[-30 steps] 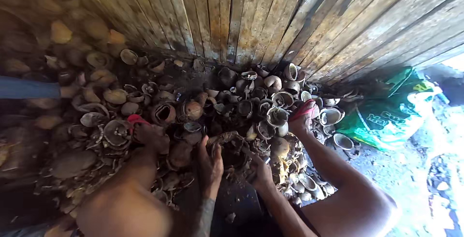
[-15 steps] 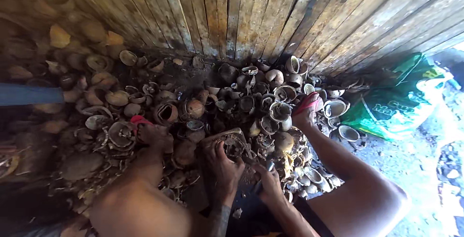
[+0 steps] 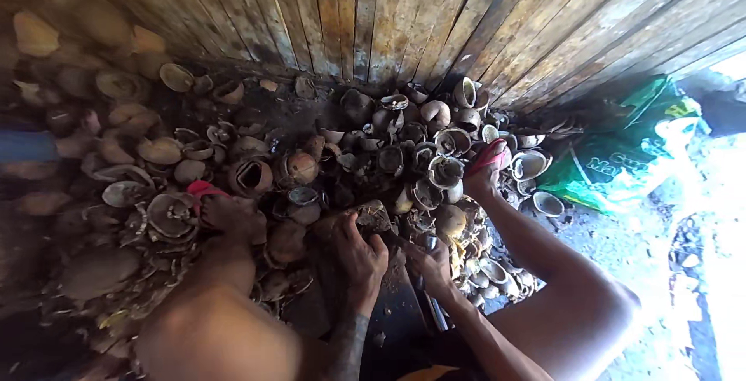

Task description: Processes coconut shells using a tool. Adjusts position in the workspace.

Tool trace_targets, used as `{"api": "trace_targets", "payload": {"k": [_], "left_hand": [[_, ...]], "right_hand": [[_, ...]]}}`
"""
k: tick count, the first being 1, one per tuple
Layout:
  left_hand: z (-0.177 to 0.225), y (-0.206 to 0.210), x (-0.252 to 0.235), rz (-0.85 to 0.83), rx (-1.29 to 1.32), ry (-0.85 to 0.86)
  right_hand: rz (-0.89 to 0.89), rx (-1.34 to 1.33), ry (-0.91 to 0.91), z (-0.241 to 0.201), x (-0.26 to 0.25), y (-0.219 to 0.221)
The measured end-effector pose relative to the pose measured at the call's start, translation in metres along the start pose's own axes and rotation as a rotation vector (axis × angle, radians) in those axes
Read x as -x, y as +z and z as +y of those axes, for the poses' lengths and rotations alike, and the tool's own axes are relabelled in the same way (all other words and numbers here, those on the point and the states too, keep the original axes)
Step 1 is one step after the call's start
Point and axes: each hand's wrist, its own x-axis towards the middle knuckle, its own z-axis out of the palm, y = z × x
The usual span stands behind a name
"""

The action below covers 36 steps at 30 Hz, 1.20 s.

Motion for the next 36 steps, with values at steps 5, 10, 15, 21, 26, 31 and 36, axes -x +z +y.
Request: {"api": "trace_targets", "payload": {"k": [5,10,15,21,26,31,36], "left_hand": [[0.011,-0.006,0.005,-0.018,-0.063,-0.043],[0.013,-0.002,-0.006,-0.059,-0.108,-0.068],[0.005,-0.003,-0.010,-0.013,-0.061,-0.008],[0.007,-0.005,-0.003,0.023,-0.083,0.039],[0.031,-0.008,0.001,-0.072,-0.152,-0.106],[0.010,-0.010,-0.008,-0.057,-0.051,-0.043],[-0.002,-0.010,-0.004,-0.031,-0.046,0.024]], "right_hand": [[0.209,-0.265,0.182,-0.027,0.039,0.029],[0.194,-0.226,0.150,-0.016,0.009,0.024],[-0.181,0.315,-0.484,0.015,-0.043,-0.023],[-0.063,0.144,-0.144,-0.018,0.007,0.013],[0.203,-0.107,-0.029,-0.010,0.032,0.023],[0.069,0.076,-0.228,0.024,-0.024,-0.009],[-0.028,0.079,-0.394,0.046,-0.049,-0.025]]}}
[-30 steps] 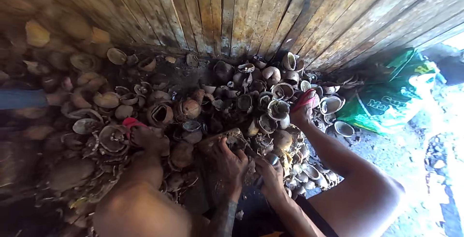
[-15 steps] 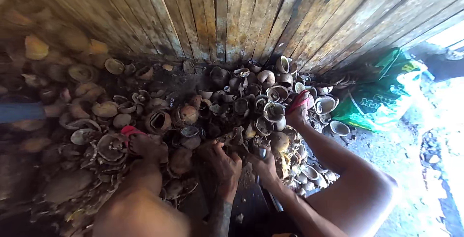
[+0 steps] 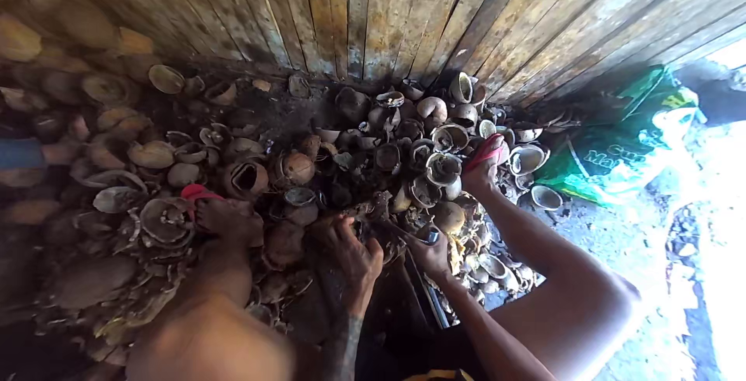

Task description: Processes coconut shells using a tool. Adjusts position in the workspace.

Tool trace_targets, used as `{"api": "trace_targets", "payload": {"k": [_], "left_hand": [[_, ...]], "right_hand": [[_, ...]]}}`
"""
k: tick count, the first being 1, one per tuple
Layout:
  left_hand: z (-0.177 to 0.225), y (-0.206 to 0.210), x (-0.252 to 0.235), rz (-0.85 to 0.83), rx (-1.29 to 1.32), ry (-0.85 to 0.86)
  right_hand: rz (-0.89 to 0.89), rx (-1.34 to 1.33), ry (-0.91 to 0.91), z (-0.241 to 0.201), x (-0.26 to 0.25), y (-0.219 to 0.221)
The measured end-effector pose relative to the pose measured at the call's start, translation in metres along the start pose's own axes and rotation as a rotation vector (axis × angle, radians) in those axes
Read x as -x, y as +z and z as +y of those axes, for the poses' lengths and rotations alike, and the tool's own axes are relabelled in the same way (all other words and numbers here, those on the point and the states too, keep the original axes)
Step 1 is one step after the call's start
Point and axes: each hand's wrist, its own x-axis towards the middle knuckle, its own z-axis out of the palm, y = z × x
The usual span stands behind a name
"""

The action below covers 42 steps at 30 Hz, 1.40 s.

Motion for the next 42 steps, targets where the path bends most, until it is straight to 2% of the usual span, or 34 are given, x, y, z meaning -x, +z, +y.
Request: {"api": "trace_targets", "payload": {"k": [2,4,6,8,11,13,16,19,22,24,26,28,29,32,34,37,39,40,42], "left_hand": [[0.000,-0.001,0.000,-0.016,-0.001,-0.007],[0.007,-0.004,-0.003,-0.007,-0.042,-0.017],[0.013,-0.006,-0.005,-0.005,-0.080,-0.020],[0.019,-0.009,-0.010,-0.060,-0.105,-0.051],[0.025,-0.014,-0.021,-0.205,-0.080,-0.170],[0.024,-0.013,-0.030,-0.294,-0.015,-0.234],[0.014,-0.010,-0.039,-0.306,0.022,-0.214],[0.013,-0.017,-0.038,-0.346,-0.051,-0.193],[0.011,-0.016,-0.035,-0.350,-0.045,-0.181],[0.010,-0.017,-0.030,-0.329,-0.034,-0.187],[0.006,-0.018,-0.029,-0.330,-0.021,-0.171],[-0.002,-0.017,-0.029,-0.330,0.028,-0.123],[-0.006,-0.016,-0.031,-0.314,0.056,-0.096],[-0.023,-0.012,-0.027,-0.273,0.135,-0.035],[-0.025,-0.009,-0.026,-0.273,0.163,-0.022],[-0.023,-0.015,-0.025,-0.303,0.139,-0.031],[-0.023,-0.016,-0.028,-0.348,0.150,-0.072],[-0.026,-0.015,-0.031,-0.362,0.158,-0.088],[-0.033,-0.015,-0.038,-0.381,0.160,-0.074]], "right_hand": [[-0.055,0.048,-0.088,-0.009,0.011,0.003],[-0.217,0.144,-0.221,-0.019,0.017,0.005],[-0.290,0.133,-0.263,-0.024,0.016,0.004],[-0.203,0.073,-0.157,-0.033,0.018,0.004],[0.026,0.019,0.145,-0.065,0.035,0.018],[0.129,0.006,0.218,-0.071,0.039,0.027],[0.105,0.029,0.214,-0.059,0.015,0.021],[-0.049,0.132,0.035,-0.031,-0.006,-0.007],[-0.127,0.157,-0.098,-0.031,-0.004,-0.010],[-0.099,0.144,-0.027,-0.049,0.020,0.005],[0.017,0.097,0.141,-0.064,0.043,0.021],[0.138,0.029,0.238,-0.062,0.043,0.028],[0.151,0.028,0.216,-0.055,0.032,0.029],[0.016,0.049,0.070,-0.022,0.000,0.013],[-0.102,0.089,-0.075,-0.016,-0.020,0.003],[-0.380,0.229,-0.313,-0.022,-0.014,-0.004],[-0.476,0.334,-0.285,-0.039,0.005,-0.004],[-0.423,0.325,-0.208,-0.045,0.018,-0.001],[-0.180,0.174,-0.043,-0.048,0.032,0.006]]}}
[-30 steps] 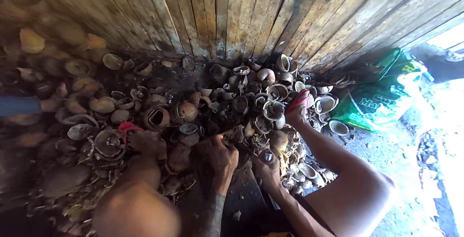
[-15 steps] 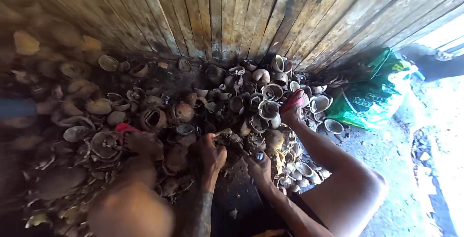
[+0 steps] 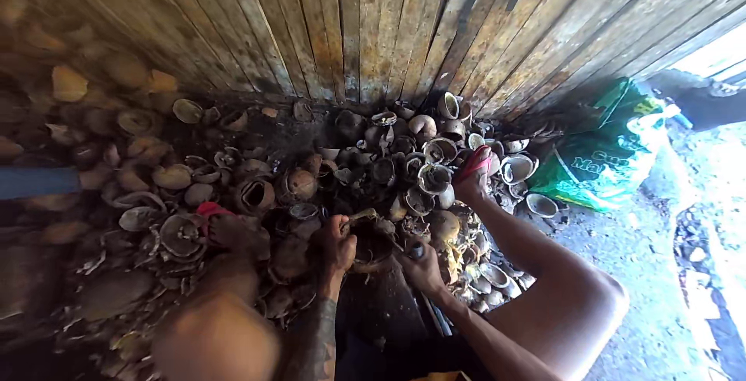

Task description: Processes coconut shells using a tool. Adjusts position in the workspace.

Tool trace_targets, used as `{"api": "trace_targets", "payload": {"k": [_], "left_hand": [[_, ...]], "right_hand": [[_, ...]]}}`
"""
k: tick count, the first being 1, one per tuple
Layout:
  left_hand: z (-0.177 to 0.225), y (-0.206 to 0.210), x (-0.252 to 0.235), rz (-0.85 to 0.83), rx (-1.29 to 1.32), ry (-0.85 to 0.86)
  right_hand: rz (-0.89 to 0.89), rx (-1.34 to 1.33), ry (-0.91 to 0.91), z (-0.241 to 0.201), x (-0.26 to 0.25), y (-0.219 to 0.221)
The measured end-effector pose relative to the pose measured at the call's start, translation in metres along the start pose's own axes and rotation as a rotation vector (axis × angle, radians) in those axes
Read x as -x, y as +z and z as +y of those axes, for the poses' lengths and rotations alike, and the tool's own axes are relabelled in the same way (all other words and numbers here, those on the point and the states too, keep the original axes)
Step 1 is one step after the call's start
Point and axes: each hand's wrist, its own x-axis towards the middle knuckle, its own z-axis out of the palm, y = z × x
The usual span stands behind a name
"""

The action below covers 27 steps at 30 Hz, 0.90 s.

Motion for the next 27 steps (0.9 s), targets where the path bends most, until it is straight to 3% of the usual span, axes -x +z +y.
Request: {"api": "trace_targets", "payload": {"k": [2,3,6,9,11,15,19,21,25,27], "left_hand": [[-0.001,-0.001,-0.006,-0.001,0.002,0.025],[-0.003,0.000,-0.006,0.009,0.008,0.035],[-0.014,0.003,-0.006,0.001,0.037,0.077],[-0.014,0.003,-0.005,0.007,0.060,0.078],[-0.017,0.003,-0.002,0.016,0.078,0.087],[-0.025,0.007,-0.002,0.051,0.131,0.144],[-0.024,0.010,-0.002,0.050,0.158,0.115],[-0.023,0.009,-0.003,0.058,0.133,0.113],[-0.022,0.011,-0.001,0.087,0.099,0.128],[-0.023,0.012,0.002,0.090,0.102,0.138]], "right_hand": [[0.149,-0.142,0.076,0.006,-0.021,0.002],[0.128,-0.126,0.036,0.013,-0.033,-0.001],[-0.135,-0.016,-0.230,0.030,-0.063,-0.013],[-0.419,0.183,-0.312,0.009,-0.076,-0.018],[-0.414,0.265,-0.218,-0.011,-0.064,-0.015],[-0.204,0.362,0.011,-0.040,-0.037,-0.020],[-0.020,0.041,0.118,-0.012,-0.044,-0.013],[-0.019,-0.084,0.231,-0.005,-0.052,-0.015],[0.057,-0.429,0.660,-0.021,-0.040,-0.010],[0.119,-0.413,0.614,-0.022,-0.027,-0.003]]}}
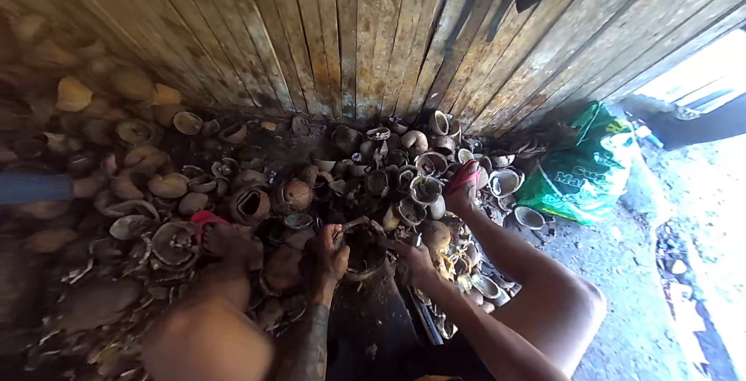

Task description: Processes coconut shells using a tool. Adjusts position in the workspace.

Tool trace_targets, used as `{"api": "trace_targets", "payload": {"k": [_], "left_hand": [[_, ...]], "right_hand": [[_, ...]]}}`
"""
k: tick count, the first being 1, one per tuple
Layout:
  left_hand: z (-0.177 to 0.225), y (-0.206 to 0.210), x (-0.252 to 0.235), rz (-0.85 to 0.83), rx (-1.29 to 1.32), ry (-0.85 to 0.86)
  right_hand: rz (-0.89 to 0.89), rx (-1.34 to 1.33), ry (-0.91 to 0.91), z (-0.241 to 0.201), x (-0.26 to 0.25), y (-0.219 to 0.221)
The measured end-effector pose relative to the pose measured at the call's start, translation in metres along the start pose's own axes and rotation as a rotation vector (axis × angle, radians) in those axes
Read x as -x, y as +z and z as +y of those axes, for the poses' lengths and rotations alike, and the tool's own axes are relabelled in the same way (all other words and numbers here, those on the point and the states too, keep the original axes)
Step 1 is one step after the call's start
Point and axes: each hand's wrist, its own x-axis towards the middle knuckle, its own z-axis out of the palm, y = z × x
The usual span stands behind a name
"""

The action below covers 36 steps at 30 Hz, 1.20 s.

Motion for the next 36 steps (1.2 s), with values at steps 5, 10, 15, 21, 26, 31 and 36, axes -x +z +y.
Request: {"api": "trace_targets", "payload": {"k": [5,10,15,21,26,31,36], "left_hand": [[0.002,-0.007,0.000,-0.029,-0.020,-0.019],[-0.004,-0.006,-0.004,-0.017,-0.031,0.021],[-0.007,-0.004,0.002,-0.007,-0.020,0.041],[-0.014,-0.003,0.000,0.008,-0.029,0.079],[-0.013,0.000,-0.002,0.015,-0.008,0.102],[-0.012,-0.001,-0.006,0.051,-0.002,0.105],[-0.015,-0.001,0.001,0.019,-0.049,0.111]], "right_hand": [[0.008,0.297,-0.460,0.015,-0.014,-0.001],[-0.421,0.757,-0.845,-0.004,-0.046,-0.018],[-0.354,0.700,-0.676,0.000,-0.017,-0.013],[-0.212,0.442,-0.743,0.007,-0.060,-0.013],[-0.554,0.840,-0.770,-0.032,-0.050,-0.006],[-0.263,0.481,-0.550,-0.017,-0.072,-0.001],[-0.461,0.748,-0.728,-0.018,-0.073,0.016]]}}
